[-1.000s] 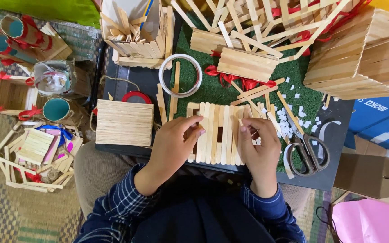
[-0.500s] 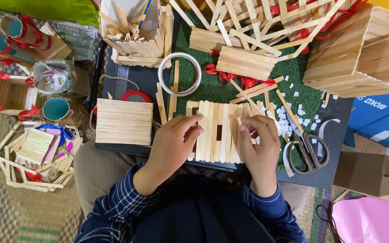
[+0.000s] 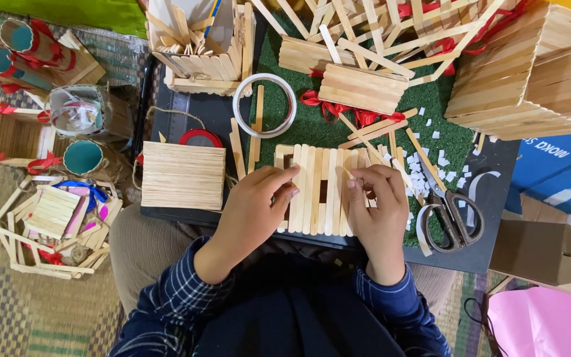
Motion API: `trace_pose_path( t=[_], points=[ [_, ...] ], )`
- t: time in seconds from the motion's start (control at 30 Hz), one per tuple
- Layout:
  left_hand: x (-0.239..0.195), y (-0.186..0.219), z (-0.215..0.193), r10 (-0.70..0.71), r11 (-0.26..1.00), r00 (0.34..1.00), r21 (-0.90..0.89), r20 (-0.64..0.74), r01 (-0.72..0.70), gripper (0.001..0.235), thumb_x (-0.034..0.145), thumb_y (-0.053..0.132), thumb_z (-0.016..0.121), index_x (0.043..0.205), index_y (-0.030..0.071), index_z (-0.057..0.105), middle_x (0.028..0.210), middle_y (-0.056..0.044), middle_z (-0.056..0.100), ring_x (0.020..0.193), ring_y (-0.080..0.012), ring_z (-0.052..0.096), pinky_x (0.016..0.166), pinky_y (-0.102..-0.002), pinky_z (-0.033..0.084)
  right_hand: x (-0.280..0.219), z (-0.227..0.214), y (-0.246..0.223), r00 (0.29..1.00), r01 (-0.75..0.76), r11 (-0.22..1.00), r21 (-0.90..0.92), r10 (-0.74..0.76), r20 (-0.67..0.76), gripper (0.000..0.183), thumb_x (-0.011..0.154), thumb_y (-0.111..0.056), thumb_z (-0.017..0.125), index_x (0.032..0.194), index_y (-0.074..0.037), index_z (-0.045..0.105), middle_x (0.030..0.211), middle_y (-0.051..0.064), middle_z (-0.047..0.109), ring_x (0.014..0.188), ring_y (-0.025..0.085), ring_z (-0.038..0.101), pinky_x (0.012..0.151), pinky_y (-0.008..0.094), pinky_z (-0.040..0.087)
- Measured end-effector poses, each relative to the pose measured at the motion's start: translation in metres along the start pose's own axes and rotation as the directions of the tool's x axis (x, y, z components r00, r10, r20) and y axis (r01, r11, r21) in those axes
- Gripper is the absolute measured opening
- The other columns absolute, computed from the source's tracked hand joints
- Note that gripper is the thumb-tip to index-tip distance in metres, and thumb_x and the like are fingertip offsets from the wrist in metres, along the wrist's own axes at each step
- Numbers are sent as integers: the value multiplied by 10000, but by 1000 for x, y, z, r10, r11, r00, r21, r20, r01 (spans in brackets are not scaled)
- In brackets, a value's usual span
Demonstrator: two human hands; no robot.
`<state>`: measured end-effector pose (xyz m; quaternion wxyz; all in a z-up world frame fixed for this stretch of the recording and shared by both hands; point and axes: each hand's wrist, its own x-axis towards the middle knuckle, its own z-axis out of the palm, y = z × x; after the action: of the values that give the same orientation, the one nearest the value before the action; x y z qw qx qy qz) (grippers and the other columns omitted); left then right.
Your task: The person is assembling a small wooden box by attaching popsicle sticks to a frame.
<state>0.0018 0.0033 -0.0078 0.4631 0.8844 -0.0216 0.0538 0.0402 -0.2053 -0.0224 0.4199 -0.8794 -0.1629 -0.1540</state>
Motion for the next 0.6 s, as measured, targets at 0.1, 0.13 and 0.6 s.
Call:
trace_pose_path(
  t=[0.1,0.13,0.6],
  points=[
    [1,4,-8,-4,1000,997,5,76,3,331,953,147,695,1276,76,710,1000,-167,733,786,-252,733,639,-287,595,0,0,-1,1000,-10,1000,-8,10,2,63,964,-12,715,1021,-11,741,969,134,628,704,278,620,597,362,548],
    [1,5,-8,-8,1000,997,4,78,7,331,953,147,695,1276,76,710,1000,-167,733,786,-252,733,639,-287,595,0,0,-2,1000,-13,1000,-8,13,5,63,964,-12,715,1021,-11,741,969,134,628,704,278,620,597,362,548],
    [-2,-1,-2,-9,1000,998,-20,70,10,378,919,121,736,1291,72,694,1000,-165,714,793,-279,736,695,-334,613,-2,3,0,1000,7,1000,-22,-6,6,60,983,-28,712,1032,-13,742,987,128,589,718,276,608,611,364,554]
  ],
)
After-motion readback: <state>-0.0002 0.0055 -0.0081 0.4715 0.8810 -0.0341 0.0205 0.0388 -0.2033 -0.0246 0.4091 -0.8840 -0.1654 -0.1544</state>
